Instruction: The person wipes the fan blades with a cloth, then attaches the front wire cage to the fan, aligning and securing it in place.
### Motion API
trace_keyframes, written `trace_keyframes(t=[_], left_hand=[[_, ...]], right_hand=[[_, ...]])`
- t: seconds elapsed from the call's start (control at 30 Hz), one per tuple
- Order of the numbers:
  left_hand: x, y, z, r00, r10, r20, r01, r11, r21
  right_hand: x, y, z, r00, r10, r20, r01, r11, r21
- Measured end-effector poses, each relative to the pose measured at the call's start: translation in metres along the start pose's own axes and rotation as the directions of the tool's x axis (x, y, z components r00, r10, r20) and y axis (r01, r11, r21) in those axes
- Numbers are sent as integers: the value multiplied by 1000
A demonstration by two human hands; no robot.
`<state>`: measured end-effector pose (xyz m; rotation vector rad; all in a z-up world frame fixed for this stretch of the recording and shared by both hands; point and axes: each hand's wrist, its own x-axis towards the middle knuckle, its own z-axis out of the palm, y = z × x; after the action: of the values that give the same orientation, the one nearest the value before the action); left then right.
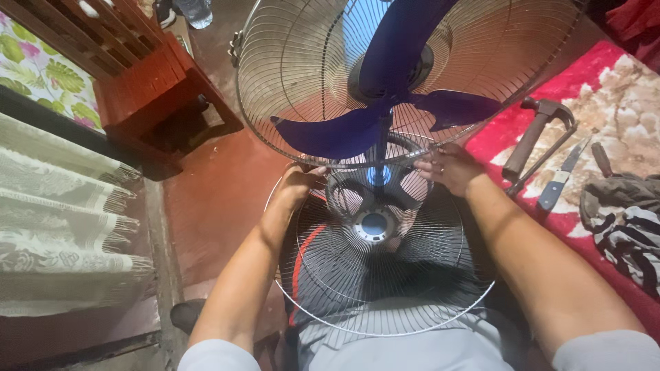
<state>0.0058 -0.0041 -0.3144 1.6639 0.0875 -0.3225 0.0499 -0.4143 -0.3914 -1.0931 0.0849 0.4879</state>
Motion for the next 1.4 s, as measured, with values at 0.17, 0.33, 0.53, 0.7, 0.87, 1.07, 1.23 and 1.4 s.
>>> trace_keyframes(t=[0.17,0.33,0.53,0.7,0.87,1.07,1.23,1.4], left_hand=[[1,-3,3,998,-52,-20,53,998,45],[7,-11,2,995,-101,-6,101,994,44],[11,-14,6,986,-131,-99,143,982,126],[9,-11,6,958,-234,-168,277,909,311],[15,-22,8,993,-62,-100,57,997,-53],[19,-29,6,991,-39,-129,44,998,39],[23,-37,4,987,-95,-127,109,989,102],[31,-47,7,994,-71,-85,66,996,-66]], right_hand=[[5,3,29,974,81,-210,-41,981,188],[2,9,47,977,60,-206,-41,995,93],[1,14,53,986,10,-165,-1,999,54],[-4,8,62,979,10,-205,-9,1000,4],[-10,-1,73,978,34,-204,-53,995,-89],[-15,-6,80,969,48,-241,-77,991,-113],[-9,1,70,974,50,-222,-62,997,-51],[-1,11,51,979,3,-201,27,989,146]])
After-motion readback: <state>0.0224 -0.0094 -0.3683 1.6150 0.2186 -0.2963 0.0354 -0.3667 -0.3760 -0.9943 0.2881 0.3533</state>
